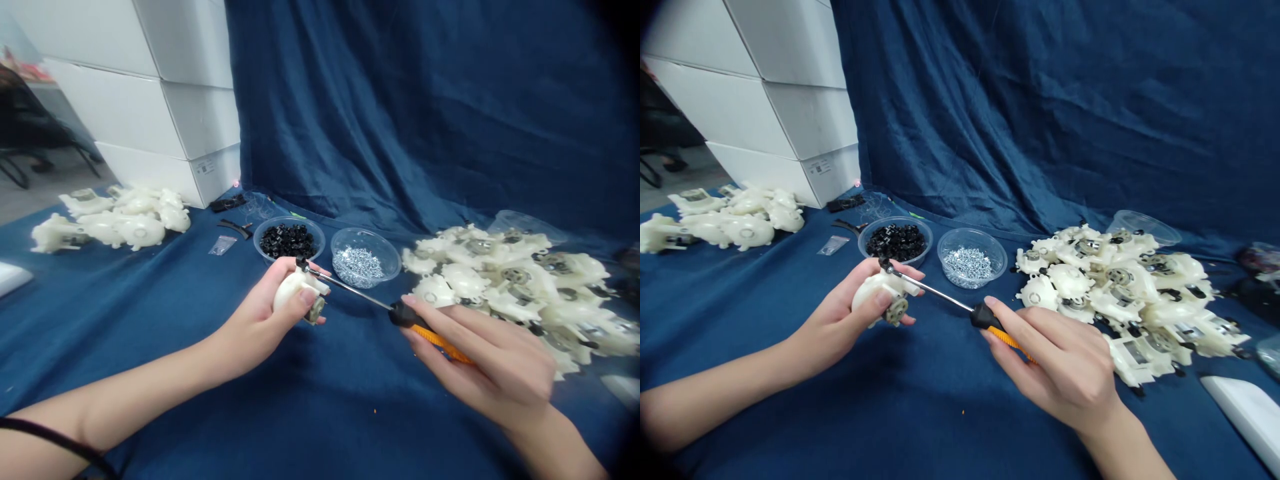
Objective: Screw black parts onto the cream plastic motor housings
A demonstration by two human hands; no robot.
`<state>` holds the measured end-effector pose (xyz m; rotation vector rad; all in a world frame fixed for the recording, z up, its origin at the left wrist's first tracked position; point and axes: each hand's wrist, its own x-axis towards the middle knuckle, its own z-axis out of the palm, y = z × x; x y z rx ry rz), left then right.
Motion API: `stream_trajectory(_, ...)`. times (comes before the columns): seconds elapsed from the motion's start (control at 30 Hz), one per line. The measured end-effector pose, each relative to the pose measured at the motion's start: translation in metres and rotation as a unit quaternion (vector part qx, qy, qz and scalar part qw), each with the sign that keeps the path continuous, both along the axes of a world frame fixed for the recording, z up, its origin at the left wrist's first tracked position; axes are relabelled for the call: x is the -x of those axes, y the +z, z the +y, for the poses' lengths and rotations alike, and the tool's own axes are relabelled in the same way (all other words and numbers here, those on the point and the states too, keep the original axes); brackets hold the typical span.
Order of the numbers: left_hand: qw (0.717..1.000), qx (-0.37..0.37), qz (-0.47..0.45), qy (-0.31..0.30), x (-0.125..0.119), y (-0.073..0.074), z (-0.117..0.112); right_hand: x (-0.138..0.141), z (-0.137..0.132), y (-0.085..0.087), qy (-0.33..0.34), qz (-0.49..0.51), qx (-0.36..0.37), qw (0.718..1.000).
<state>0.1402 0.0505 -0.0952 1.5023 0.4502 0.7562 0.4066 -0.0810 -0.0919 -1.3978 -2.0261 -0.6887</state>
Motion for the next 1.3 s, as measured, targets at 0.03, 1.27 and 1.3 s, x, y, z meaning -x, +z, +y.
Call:
stream_trajectory(0.03, 1.0, -0.024, 0.016, 0.01, 0.001, -0.001, 0.001, 0.001, -0.001, 0.0, 0.0, -0.005, -0.003, 1.0)
stream_trajectory(1.27, 0.917, -0.365, 0.151, 0.058, 0.009, -0.015, 0.012, -0.014, 0.018, -0.002, 0.118, 0.664, 0.614, 0.41)
stream_trajectory(1.3, 0.909, -0.387, 0.146, 0.057, 0.01, -0.015, 0.012, -0.015, 0.019, -0.002, 0.129, 0.662, 0.623, 0.396)
